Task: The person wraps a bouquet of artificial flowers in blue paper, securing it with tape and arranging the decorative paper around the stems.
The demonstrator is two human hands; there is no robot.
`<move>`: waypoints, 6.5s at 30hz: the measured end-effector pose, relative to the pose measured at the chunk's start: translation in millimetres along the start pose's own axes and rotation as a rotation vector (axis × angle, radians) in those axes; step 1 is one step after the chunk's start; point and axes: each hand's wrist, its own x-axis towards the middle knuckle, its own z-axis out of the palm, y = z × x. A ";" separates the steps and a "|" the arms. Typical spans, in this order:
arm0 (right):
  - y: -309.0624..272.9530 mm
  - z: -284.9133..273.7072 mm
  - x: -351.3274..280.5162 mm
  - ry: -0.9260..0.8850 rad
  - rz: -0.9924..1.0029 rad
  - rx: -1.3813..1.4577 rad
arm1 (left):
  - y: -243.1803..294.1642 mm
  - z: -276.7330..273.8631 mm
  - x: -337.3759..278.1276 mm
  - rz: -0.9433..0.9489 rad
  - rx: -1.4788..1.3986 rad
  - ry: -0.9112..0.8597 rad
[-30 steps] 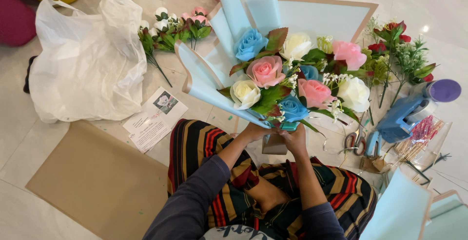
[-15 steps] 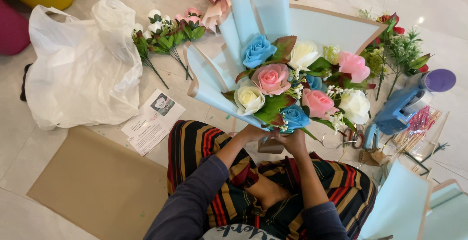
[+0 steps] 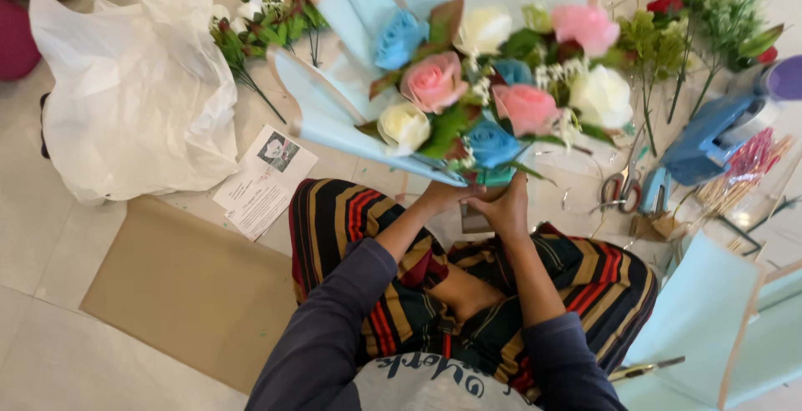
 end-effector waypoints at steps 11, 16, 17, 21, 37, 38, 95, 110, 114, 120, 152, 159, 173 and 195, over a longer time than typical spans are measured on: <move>-44.5 -24.9 6.5 -0.077 0.168 0.121 | -73.8 -60.0 -0.2 -0.129 -0.155 -0.213; -79.3 -39.5 5.6 -0.091 0.138 0.148 | -76.0 -73.7 0.6 -0.075 -0.276 -0.347; -81.5 -40.9 5.3 -0.093 0.116 0.160 | -76.7 -72.0 0.1 -0.079 -0.273 -0.283; -71.7 -39.3 2.6 -0.094 0.096 0.154 | -87.3 -86.8 -7.0 -0.218 -0.278 -0.170; -40.4 -8.6 1.4 0.026 0.103 0.183 | -120.6 -66.4 2.7 -0.140 0.491 -0.147; -30.7 -4.0 0.6 0.038 0.113 0.191 | -124.3 -65.6 2.8 -0.146 0.526 -0.142; 26.6 13.3 -9.2 -0.085 -0.080 0.016 | 21.7 -16.5 -21.1 -0.758 0.472 -0.069; 27.2 -122.2 30.7 -0.039 0.214 0.016 | -33.7 -47.0 8.0 -0.406 0.558 -0.112; 74.4 -182.1 52.2 0.349 0.370 -0.023 | -47.2 -50.8 14.8 -0.620 0.414 -0.106; 129.6 -211.6 75.2 0.382 0.481 -0.167 | -55.9 -59.7 26.9 -0.503 0.549 -0.134; 217.7 -206.3 110.6 0.909 0.612 0.672 | 219.5 -33.8 60.1 1.145 2.805 0.325; 240.2 -243.4 114.5 0.008 0.864 -0.992 | 230.4 -18.0 55.9 1.091 2.894 0.313; -59.4 -122.0 10.0 0.137 -0.759 0.331 | 222.5 24.9 57.2 1.134 2.904 0.238; -103.8 -114.1 18.7 0.219 -0.333 0.154 | 239.7 43.6 23.9 1.290 2.906 0.386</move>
